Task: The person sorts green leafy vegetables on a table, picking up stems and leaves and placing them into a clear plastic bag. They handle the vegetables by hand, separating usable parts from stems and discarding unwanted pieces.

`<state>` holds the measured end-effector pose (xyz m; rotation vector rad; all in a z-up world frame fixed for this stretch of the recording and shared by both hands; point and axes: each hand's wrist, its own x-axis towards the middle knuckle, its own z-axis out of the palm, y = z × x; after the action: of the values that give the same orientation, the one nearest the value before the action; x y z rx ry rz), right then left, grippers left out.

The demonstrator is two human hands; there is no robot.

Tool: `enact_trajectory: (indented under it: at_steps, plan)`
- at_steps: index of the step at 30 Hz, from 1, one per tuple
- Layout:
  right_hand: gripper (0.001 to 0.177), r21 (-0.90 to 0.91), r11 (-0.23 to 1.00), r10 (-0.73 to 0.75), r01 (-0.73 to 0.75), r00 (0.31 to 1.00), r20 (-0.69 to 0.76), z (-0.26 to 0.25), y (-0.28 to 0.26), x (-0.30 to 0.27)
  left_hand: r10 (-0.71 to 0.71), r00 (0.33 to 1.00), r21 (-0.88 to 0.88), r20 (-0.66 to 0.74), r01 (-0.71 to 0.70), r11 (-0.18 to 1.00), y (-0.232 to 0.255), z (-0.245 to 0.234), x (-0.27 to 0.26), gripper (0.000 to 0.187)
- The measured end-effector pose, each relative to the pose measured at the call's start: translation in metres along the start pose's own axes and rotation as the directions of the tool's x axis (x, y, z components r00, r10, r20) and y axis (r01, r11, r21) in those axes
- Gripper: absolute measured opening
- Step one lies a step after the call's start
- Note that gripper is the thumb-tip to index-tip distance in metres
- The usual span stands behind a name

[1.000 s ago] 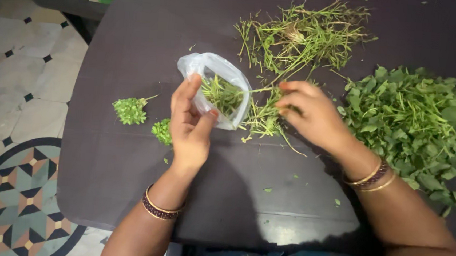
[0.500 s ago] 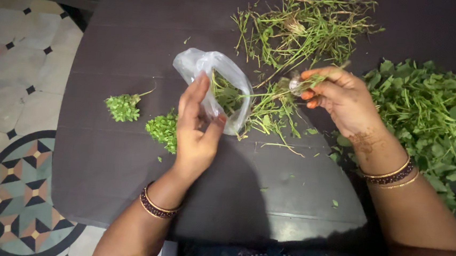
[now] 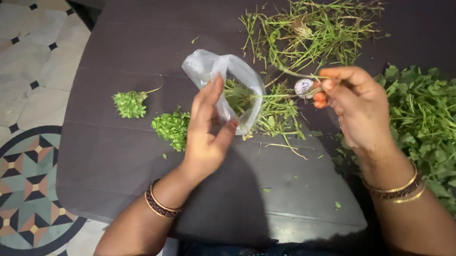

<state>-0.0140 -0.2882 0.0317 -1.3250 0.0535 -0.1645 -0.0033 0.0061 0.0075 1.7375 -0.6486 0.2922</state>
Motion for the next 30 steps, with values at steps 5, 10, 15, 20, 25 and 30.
enact_trajectory:
  at_steps: [5, 10, 15, 20, 25, 30]
  plan:
    - [0.013, -0.012, 0.978, -0.207, 0.21, 0.971, 0.119, 0.031, -0.005, -0.02, 0.009, 1.0, -0.009, -0.007, -0.009, 1.0, 0.002, 0.004, 0.001, 0.08]
    - [0.015, -0.063, 0.998, 0.0, 0.019, 0.956, 0.294, 0.079, 0.012, -0.02, 0.076, 0.996, 0.043, 0.042, -0.078, 0.996, 0.006, 0.008, -0.003, 0.079]
    - [0.017, -0.744, 0.37, -0.276, 0.556, 0.831, 0.483, 0.111, 0.029, 0.001, 0.071, 0.997, 0.003, 0.041, -0.071, 0.997, 0.008, 0.003, -0.006, 0.08]
    - [0.035, -0.736, 0.085, -0.247, 0.672, 0.73, 0.637, 0.112, 0.028, -0.002, 0.117, 0.993, 0.019, 0.032, -0.118, 0.993, 0.01, 0.002, -0.002, 0.083]
    - [0.038, -0.594, 0.439, -0.387, 0.674, 0.738, 0.552, 0.083, 0.005, -0.001, 0.046, 0.999, 0.012, 0.002, -0.046, 0.999, 0.011, -0.005, 0.0, 0.085]
    - [0.019, -0.719, 0.49, -0.405, 0.493, 0.859, 0.313, 0.06, -0.029, 0.005, 0.026, 1.0, 0.017, 0.0, -0.026, 1.0, 0.014, -0.007, 0.002, 0.087]
